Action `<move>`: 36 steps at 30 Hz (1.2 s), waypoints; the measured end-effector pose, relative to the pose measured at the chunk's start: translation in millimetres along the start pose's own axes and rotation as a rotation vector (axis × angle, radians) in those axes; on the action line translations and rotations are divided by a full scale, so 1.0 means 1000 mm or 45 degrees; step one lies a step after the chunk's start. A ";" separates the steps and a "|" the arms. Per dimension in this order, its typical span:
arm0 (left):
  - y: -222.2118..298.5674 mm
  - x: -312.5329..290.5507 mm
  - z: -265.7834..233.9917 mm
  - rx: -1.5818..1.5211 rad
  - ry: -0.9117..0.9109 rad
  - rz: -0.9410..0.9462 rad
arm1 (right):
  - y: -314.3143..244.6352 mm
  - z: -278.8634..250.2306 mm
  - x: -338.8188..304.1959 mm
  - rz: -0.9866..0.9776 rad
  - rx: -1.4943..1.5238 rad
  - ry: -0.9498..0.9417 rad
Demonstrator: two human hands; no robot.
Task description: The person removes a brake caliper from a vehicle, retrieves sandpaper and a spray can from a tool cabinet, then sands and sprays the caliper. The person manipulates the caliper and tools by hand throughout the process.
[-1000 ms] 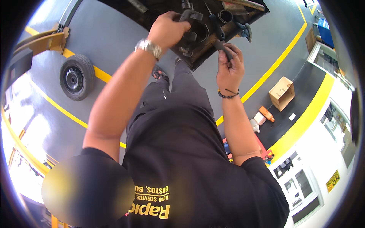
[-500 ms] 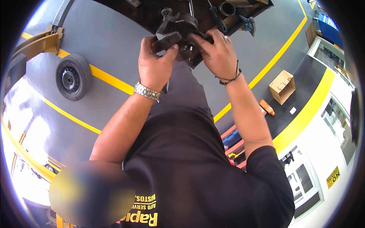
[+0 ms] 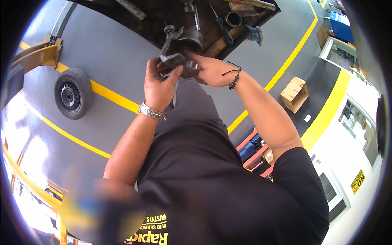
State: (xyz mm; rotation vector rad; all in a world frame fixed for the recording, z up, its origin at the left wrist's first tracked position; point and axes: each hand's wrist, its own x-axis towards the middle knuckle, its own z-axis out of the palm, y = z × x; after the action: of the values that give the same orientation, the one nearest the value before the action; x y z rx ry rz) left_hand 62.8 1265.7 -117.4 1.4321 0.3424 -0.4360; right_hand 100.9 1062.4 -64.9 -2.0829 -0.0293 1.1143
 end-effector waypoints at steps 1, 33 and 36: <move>-0.001 -0.001 0.000 -0.082 -0.015 -0.005 | -0.001 -0.004 -0.001 -0.069 0.025 0.007; -0.012 -0.008 0.008 -0.018 0.051 0.106 | 0.016 -0.028 -0.009 -0.614 -1.398 0.390; -0.008 -0.011 0.010 0.084 0.066 0.168 | 0.020 -0.023 -0.007 -0.794 -1.270 0.569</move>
State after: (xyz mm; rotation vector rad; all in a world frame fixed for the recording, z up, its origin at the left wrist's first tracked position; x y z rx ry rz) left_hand 49.3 1255.8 -117.9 1.5224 0.2755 -0.3057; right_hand 106.8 1031.9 -64.7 -2.8045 -1.1268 0.2009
